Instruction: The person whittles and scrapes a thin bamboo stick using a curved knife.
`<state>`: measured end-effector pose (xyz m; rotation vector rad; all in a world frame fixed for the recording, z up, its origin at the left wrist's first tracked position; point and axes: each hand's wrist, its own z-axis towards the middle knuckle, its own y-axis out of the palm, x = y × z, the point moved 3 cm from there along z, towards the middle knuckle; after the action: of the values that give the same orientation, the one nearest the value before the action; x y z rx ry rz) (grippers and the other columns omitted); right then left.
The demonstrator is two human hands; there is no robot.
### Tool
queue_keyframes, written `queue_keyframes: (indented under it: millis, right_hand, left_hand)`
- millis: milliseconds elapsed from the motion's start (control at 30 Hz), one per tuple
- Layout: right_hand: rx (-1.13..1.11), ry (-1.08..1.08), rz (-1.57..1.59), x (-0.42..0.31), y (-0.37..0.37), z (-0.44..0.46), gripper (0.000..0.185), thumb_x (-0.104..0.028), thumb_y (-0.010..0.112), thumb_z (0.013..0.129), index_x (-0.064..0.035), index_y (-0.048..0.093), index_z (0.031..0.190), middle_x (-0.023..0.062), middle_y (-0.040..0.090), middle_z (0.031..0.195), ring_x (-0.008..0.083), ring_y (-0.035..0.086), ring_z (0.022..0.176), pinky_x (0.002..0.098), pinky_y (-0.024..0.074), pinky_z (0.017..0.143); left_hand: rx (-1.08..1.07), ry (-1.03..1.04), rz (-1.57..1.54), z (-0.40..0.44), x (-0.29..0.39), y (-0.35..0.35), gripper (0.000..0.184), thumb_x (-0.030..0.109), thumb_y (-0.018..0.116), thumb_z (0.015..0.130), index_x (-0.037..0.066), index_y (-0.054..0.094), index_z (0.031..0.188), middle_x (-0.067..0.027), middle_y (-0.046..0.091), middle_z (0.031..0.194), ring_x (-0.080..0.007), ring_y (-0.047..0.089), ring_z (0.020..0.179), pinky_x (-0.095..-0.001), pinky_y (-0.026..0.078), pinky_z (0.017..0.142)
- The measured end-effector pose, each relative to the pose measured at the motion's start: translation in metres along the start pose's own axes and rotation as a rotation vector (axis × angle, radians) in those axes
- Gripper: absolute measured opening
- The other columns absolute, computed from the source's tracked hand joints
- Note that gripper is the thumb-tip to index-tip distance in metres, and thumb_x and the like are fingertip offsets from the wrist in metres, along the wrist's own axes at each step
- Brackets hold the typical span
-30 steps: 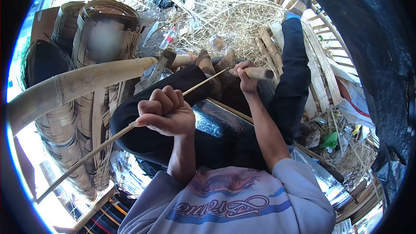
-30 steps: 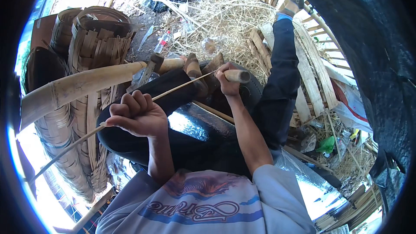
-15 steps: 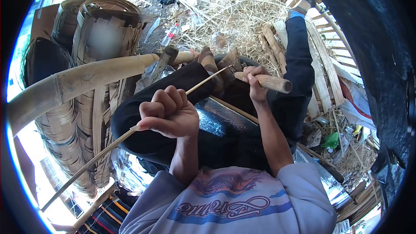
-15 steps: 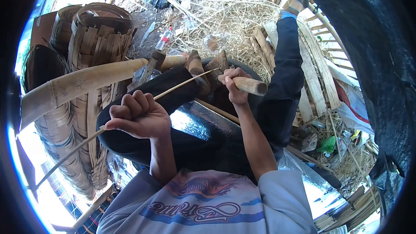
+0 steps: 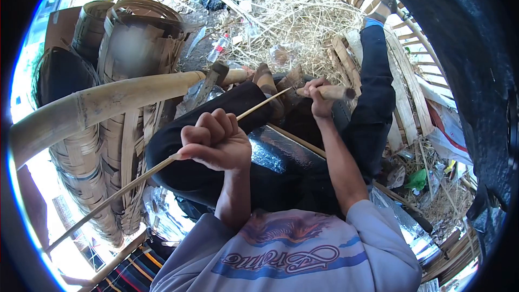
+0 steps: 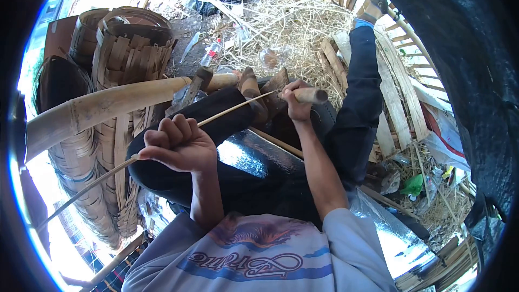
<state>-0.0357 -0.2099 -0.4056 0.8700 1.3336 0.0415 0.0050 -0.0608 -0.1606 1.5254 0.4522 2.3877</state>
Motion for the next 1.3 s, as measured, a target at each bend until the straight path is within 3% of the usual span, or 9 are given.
queue_keyframes:
  millis: [200,300,367,500,567,800,933,1067,1300]
  right_hand:
    - [-0.082,-0.04,0.077,-0.023,0.013,-0.008,0.011,0.0,0.056,0.082,-0.0058,0.049,0.075,0.0029,0.053,0.07,0.0093,0.05,0.066,0.0259,0.0437,0.063]
    - [-0.19,-0.214,-0.223,0.004,0.001,-0.015,0.011,0.001,0.055,0.082,-0.0056,0.048,0.076,0.0035,0.053,0.07,0.0094,0.05,0.066,0.0264,0.0443,0.063]
    - [-0.038,0.027,-0.108,0.006,-0.01,-0.014,0.01,0.001,0.055,0.081,-0.0055,0.047,0.078,0.0039,0.052,0.07,0.0107,0.051,0.066,0.0281,0.0451,0.065]
    - [0.133,0.103,0.114,0.008,-0.04,0.004,0.01,-0.001,0.055,0.081,-0.0064,0.047,0.078,0.0041,0.05,0.068,0.013,0.051,0.064,0.0302,0.0454,0.066]
    - [0.422,0.188,0.232,0.008,-0.062,-0.006,0.01,-0.003,0.055,0.081,-0.0075,0.046,0.078,0.0039,0.048,0.067,0.0155,0.05,0.062,0.0317,0.0449,0.066]
    - [0.472,0.202,0.189,0.023,-0.091,-0.009,0.01,-0.006,0.055,0.08,-0.0061,0.047,0.074,0.0047,0.046,0.065,0.018,0.051,0.061,0.0338,0.0475,0.065]
    - [0.38,0.123,0.092,0.0,-0.071,-0.016,0.01,-0.001,0.052,0.08,-0.0037,0.047,0.073,0.0063,0.049,0.062,0.0185,0.052,0.058,0.0328,0.0481,0.065]
    - [0.455,0.104,0.107,-0.009,-0.074,-0.022,0.012,-0.003,0.054,0.083,-0.0043,0.047,0.073,0.0062,0.051,0.062,0.0173,0.053,0.059,0.0327,0.0477,0.065]
    - [0.463,0.064,0.023,-0.046,-0.064,-0.024,0.007,-0.003,0.059,0.084,-0.0037,0.052,0.081,0.0033,0.051,0.062,0.0126,0.051,0.055,0.0282,0.045,0.055]
  left_hand:
    - [0.006,0.029,0.01,-0.002,0.002,-0.003,0.05,0.055,0.042,0.091,0.014,0.026,0.069,0.0045,0.017,0.055,-0.0061,0.013,0.049,-0.0238,0.01,0.041]
    - [0.007,0.023,-0.042,-0.003,-0.002,-0.001,0.05,0.054,0.042,0.092,0.013,0.027,0.068,0.0047,0.019,0.054,-0.0061,0.014,0.048,-0.0244,0.011,0.041]
    - [-0.018,0.043,-0.088,-0.002,-0.003,-0.001,0.05,0.054,0.042,0.092,0.013,0.027,0.068,0.0048,0.019,0.054,-0.0061,0.014,0.048,-0.0245,0.011,0.041]
    - [-0.003,0.096,0.016,-0.004,-0.01,0.0,0.048,0.05,0.043,0.093,0.012,0.028,0.068,0.0039,0.023,0.056,-0.0061,0.018,0.049,-0.0235,0.016,0.043]
    - [0.03,0.065,0.11,-0.007,-0.025,-0.009,0.042,0.041,0.042,0.098,0.011,0.03,0.07,0.0035,0.026,0.06,-0.006,0.023,0.052,-0.0233,0.021,0.046]
    - [0.037,-0.228,0.582,-0.02,-0.082,-0.042,0.031,0.029,0.037,0.102,0.007,0.041,0.08,0.0025,0.037,0.065,-0.0072,0.037,0.06,-0.0245,0.034,0.055]
    - [0.053,-0.191,0.469,-0.02,-0.073,-0.03,0.031,0.028,0.034,0.102,0.007,0.044,0.082,-0.0008,0.043,0.07,-0.0118,0.049,0.067,-0.0285,0.044,0.071]
    - [-0.001,-0.276,0.221,-0.018,-0.057,-0.02,0.03,0.03,0.035,0.102,0.008,0.042,0.083,0.002,0.037,0.068,-0.0091,0.041,0.063,-0.0318,0.048,0.079]
    - [-0.17,-0.237,0.025,-0.023,-0.017,-0.004,0.021,0.024,0.035,0.102,0.007,0.044,0.094,-0.0006,0.043,0.08,-0.0106,0.047,0.073,-0.0481,0.044,0.096]
